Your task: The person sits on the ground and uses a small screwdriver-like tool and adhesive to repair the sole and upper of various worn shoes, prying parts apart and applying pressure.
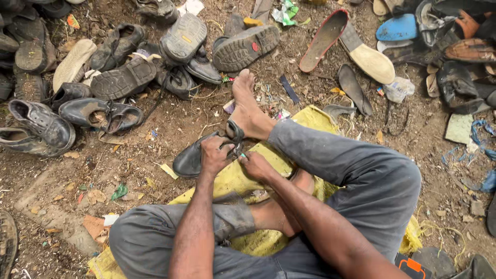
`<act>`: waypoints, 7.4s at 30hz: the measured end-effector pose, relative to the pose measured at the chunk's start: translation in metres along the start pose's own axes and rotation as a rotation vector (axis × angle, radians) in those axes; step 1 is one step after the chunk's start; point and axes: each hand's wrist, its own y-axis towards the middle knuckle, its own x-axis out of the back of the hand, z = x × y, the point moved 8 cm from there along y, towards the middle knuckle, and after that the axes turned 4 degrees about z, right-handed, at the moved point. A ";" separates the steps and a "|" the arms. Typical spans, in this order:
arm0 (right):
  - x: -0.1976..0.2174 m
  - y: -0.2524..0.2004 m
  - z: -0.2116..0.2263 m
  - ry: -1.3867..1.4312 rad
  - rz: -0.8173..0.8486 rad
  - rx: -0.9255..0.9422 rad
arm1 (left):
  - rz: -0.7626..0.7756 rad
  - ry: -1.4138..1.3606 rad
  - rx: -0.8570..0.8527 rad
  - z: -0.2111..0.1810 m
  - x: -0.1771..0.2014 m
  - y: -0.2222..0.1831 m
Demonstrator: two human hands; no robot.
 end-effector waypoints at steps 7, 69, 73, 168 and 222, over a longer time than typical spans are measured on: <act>-0.047 -0.056 -0.004 -0.016 -0.030 -0.124 | -0.204 -0.441 0.542 0.052 -0.013 -0.026; -0.094 -0.158 0.008 0.194 0.126 -0.260 | -0.357 -1.300 0.788 0.042 -0.027 -0.033; -0.089 -0.140 0.009 0.328 0.135 -0.241 | -0.446 -1.529 1.001 0.046 -0.023 -0.049; -0.050 -0.070 0.074 -0.125 0.173 -0.031 | 0.291 0.277 0.848 0.046 0.119 -0.050; 0.071 -0.108 0.032 0.202 -0.034 -0.051 | -0.367 -0.075 1.234 0.048 0.307 -0.202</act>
